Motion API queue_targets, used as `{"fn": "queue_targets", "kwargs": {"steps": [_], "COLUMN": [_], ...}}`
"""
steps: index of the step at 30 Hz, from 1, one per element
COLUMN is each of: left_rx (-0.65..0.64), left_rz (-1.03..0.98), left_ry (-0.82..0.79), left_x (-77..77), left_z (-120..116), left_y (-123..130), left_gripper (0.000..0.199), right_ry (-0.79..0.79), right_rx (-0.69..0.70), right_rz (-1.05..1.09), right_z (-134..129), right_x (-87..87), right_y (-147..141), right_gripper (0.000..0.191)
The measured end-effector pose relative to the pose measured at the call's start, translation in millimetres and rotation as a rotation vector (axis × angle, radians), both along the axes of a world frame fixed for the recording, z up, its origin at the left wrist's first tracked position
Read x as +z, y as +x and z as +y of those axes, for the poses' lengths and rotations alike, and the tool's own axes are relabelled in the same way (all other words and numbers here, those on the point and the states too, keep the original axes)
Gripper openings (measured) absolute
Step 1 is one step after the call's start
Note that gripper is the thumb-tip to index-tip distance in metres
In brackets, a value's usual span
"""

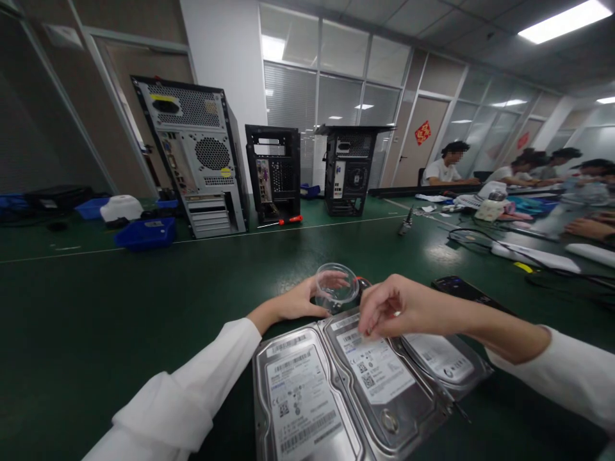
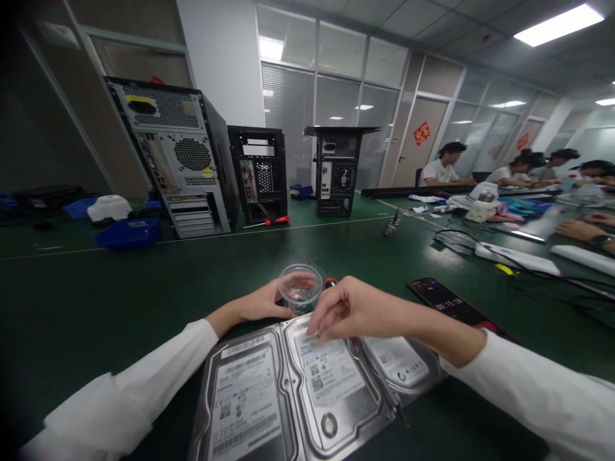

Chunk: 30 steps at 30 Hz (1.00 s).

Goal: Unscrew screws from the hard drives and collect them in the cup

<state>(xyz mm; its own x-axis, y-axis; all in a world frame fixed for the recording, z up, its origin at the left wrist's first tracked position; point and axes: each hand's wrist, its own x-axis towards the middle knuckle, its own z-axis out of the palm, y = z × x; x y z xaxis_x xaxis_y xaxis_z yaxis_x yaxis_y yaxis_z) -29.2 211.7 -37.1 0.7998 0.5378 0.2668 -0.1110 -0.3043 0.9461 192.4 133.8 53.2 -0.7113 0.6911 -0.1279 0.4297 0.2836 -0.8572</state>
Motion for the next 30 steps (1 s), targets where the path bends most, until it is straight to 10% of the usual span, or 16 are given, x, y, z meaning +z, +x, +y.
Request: {"fn": "queue_targets", "kwargs": {"steps": [30], "left_rx": [-0.028], "left_rz": [0.020], "left_ry": [0.029], "left_x": [-0.4], "left_z": [3], "left_y": [0], "left_gripper": [0.071], "right_ry": [0.301], "right_rx": [0.136], "right_rz": [-0.199], "right_z": [-26], "right_x": [-8.4], "right_y": [-11], "right_gripper": [0.022]}}
